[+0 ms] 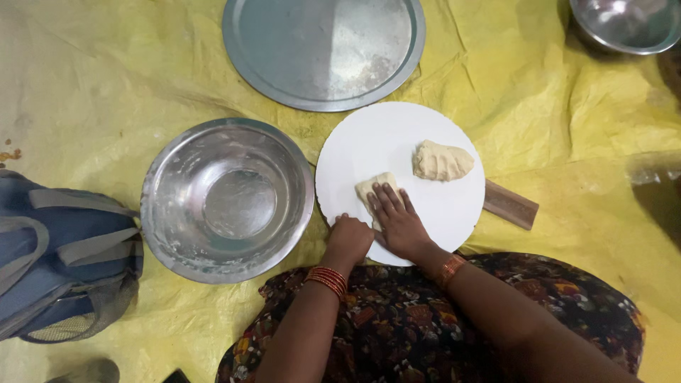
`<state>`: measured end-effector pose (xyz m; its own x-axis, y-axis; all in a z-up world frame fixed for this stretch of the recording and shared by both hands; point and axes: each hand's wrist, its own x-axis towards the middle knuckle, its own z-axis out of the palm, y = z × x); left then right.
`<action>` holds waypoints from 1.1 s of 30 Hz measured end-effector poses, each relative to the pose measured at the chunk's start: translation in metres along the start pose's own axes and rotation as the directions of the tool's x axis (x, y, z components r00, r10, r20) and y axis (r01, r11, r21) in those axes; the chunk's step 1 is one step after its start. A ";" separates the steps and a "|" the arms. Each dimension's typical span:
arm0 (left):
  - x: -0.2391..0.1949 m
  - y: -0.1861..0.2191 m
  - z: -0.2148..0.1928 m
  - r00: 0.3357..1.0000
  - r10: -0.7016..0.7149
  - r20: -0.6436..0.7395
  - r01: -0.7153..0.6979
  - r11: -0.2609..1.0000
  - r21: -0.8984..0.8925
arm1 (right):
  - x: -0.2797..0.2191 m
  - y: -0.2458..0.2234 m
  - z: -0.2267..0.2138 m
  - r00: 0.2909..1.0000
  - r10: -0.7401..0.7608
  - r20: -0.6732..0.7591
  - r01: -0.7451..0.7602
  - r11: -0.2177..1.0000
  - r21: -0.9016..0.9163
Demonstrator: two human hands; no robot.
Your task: The person kneads a piece of dough on a white circular board using both hands. They repeatedly press, fold, and roll the dough, occasionally splitting it into smaller portions and continuing to knead them.
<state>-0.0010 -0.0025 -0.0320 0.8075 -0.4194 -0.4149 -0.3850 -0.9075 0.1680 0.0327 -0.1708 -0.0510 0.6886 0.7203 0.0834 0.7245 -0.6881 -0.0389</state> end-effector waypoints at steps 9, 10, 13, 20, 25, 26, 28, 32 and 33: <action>0.009 -0.002 0.015 0.997 0.072 0.016 -0.072 0.997 0.024 | 0.118 0.029 -0.005 0.988 0.150 0.036 -0.153 0.980 0.129; 0.010 -0.003 0.016 0.997 0.075 -0.025 -0.072 0.993 0.090 | 0.132 0.034 -0.005 0.988 0.148 0.046 -0.153 0.981 0.115; 0.012 0.001 0.019 0.993 0.090 -0.073 -0.072 0.975 0.212 | 0.165 0.054 -0.005 0.985 0.148 0.092 -0.160 0.976 0.147; 0.021 -0.002 0.020 0.998 -0.009 -0.069 0.014 0.997 0.073 | 0.167 0.052 -0.015 0.968 0.249 -0.006 -0.243 0.949 0.202; 0.024 -0.001 0.031 0.974 0.004 -0.228 0.000 1.000 0.019 | 0.082 0.032 0.009 0.901 0.070 -0.428 0.049 0.964 0.260; 0.025 -0.002 0.032 0.971 0.003 -0.239 0.004 1.000 0.030 | 0.067 0.032 0.018 0.885 0.073 -0.460 0.071 0.955 0.287; 0.023 0.001 0.034 0.972 0.000 -0.235 0.011 0.999 0.045 | 0.037 0.034 0.039 0.875 0.166 -0.454 0.026 0.922 0.387; 0.015 0.006 0.025 0.990 -0.018 -0.142 0.021 1.000 0.017 | -0.016 0.046 0.063 0.782 0.604 -0.157 -0.300 0.585 0.754; 0.014 0.006 0.020 0.993 -0.024 -0.114 0.023 1.000 -0.005 | -0.021 0.056 0.061 0.707 0.708 0.014 -0.362 0.344 0.866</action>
<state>-0.0010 -0.0134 -0.0542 0.8621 -0.3977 -0.3142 -0.3638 -0.9172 0.1627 0.0604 -0.2187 -0.1155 0.9996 0.0233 0.0173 0.0256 -0.4224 -0.9060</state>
